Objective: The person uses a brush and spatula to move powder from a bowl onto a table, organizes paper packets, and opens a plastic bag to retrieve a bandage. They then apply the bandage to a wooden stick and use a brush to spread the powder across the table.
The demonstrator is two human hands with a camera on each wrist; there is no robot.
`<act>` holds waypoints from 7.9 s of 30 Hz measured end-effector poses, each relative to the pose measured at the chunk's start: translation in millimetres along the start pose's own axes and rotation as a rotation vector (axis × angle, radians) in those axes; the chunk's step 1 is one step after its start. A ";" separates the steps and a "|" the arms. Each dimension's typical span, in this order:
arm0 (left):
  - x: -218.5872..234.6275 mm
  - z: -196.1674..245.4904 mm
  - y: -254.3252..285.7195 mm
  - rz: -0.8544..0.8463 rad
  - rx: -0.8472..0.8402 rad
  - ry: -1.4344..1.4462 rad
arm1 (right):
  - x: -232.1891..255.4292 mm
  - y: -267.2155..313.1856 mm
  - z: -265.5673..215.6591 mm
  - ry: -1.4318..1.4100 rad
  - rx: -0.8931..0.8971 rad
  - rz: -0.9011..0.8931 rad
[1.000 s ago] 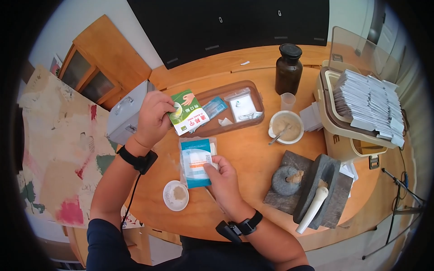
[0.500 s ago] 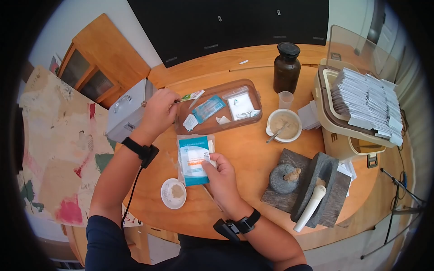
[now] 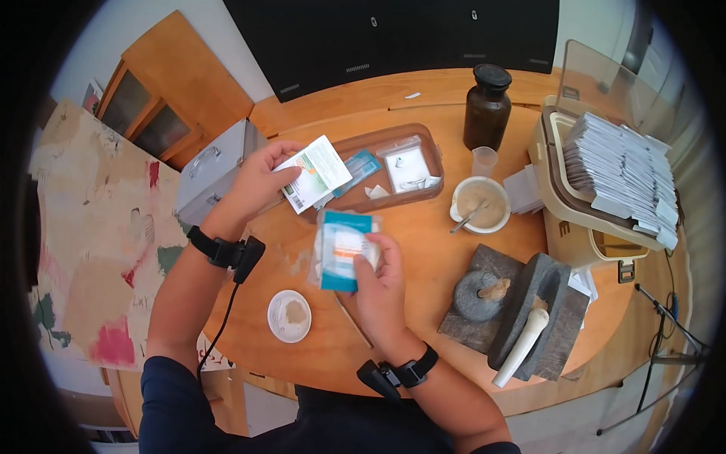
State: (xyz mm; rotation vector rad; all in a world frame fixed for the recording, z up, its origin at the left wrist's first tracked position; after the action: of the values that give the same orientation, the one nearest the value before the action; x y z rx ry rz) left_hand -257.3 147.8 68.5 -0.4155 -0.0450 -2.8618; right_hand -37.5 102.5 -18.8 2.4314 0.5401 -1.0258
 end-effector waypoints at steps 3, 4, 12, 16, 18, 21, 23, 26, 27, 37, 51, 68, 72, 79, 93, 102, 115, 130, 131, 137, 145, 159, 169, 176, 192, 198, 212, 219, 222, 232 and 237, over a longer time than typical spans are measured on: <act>-3.9 25.5 21.6 -0.005 0.017 -0.058 | 19.1 -9.9 7.6 0.231 0.074 0.028; -5.1 33.6 29.5 -0.001 0.018 -0.057 | 21.8 -10.6 7.1 0.393 0.159 0.072; -42.1 41.4 77.0 -0.230 0.002 -0.298 | -5.0 1.2 -19.5 0.881 0.731 0.017; -51.6 46.3 81.1 -0.293 0.052 -0.216 | -11.4 7.4 -26.8 0.978 0.692 -0.026; -48.6 48.0 81.2 -0.294 0.062 -0.183 | -6.9 3.5 -26.8 0.884 0.640 -0.027; -39.6 41.7 79.0 -0.268 0.073 -0.200 | -0.7 -2.5 -24.3 0.670 0.554 -0.042; -32.7 27.1 76.0 -0.241 0.073 -0.250 | 0.2 -4.0 -22.9 0.549 0.520 -0.058; -41.6 34.2 82.0 -0.230 -0.403 -0.906 | 2.2 -4.4 -20.4 0.521 0.508 -0.054; -49.7 40.7 89.6 -0.214 -0.487 -0.933 | 4.5 -5.8 -18.5 0.500 0.473 -0.053; -55.1 23.1 86.0 -0.363 -0.178 -0.658 | 3.5 -4.6 -19.8 0.438 0.467 -0.061; -45.7 9.1 89.5 -0.439 -0.183 -0.447 | -3.3 2.7 -18.5 0.541 0.558 -0.072; 8.1 -24.9 -19.4 0.060 -0.106 -0.794 | 21.3 -2.0 -13.5 0.433 0.455 0.175; -8.8 -31.8 -41.6 0.004 -0.056 -0.905 | 12.1 7.6 -24.5 0.366 0.469 0.161; -20.5 -45.1 -46.1 0.039 -0.160 -1.014 | 15.4 9.3 -18.9 0.370 0.501 0.195; -75.0 -65.0 -52.8 -0.329 -0.043 -0.613 | -15.7 27.6 -15.8 0.805 0.794 -0.272; -53.7 -74.1 -66.6 -0.181 0.061 -0.555 | -13.9 22.8 -11.2 0.795 0.838 -0.268; -47.4 -44.9 -52.7 -0.214 -0.065 -0.512 | -13.7 19.7 -12.1 0.838 0.793 -0.270; -53.2 -23.3 100.1 -0.267 0.286 0.316 | -24.6 31.0 -18.9 0.910 0.670 -0.194; -55.6 -22.8 101.7 -0.268 0.279 0.321 | -26.0 37.2 -23.0 0.946 0.600 -0.194; -71.6 -50.0 89.4 -0.172 0.314 0.275 | -8.1 76.1 -51.5 1.313 0.639 -0.057; -107.4 -48.7 77.1 0.000 0.159 -0.172 | 6.3 138.5 -82.7 1.332 0.622 -0.140; -147.6 7.2 154.1 -0.289 0.037 0.120 | 75.0 195.3 -177.8 1.547 0.876 0.362; -232.6 18.9 118.8 -0.049 -0.358 -0.107 | 20.8 107.4 -189.5 1.960 0.852 0.160; -254.9 19.3 101.6 -0.011 -0.425 -0.199 | 29.0 88.0 -186.1 2.041 0.924 0.040; -250.9 23.3 106.5 0.070 -0.566 -0.112 | 33.8 65.7 -207.4 1.444 -0.030 0.228; -256.2 20.4 104.7 0.098 -0.671 -0.104 | 60.2 53.6 -212.4 1.323 -0.142 0.197; -259.5 20.7 102.5 0.113 -0.680 -0.134 | 47.1 71.5 -212.7 1.211 -0.129 0.136; -260.5 22.8 104.5 0.110 -0.682 -0.157 | 26.4 72.3 -215.0 1.525 -0.168 0.119; -260.6 23.6 104.8 0.112 -0.686 -0.146 | 23.7 71.3 -214.4 1.640 -0.165 0.063; -263.3 26.1 108.1 0.113 -0.702 -0.207 | 30.2 70.8 -210.1 1.497 -0.090 0.221; -265.7 25.8 109.0 0.151 -0.711 -0.238 | 42.6 69.1 -210.1 1.285 -0.127 0.281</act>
State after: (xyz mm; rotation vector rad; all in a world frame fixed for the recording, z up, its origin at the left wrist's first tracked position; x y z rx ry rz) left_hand 23.5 107.7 17.4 -0.8411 0.9333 -2.5775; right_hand 144.4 165.8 98.1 2.6550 0.5542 0.7792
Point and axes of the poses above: each hand's wrist, its own y-axis away from the middle knuckle, its own x-axis out of the back of the hand, z = x × y, the point moved 4 cm from there along -y, towards the middle knuckle, and after that the axes turned 2 degrees about -x, right-handed, at the moved point
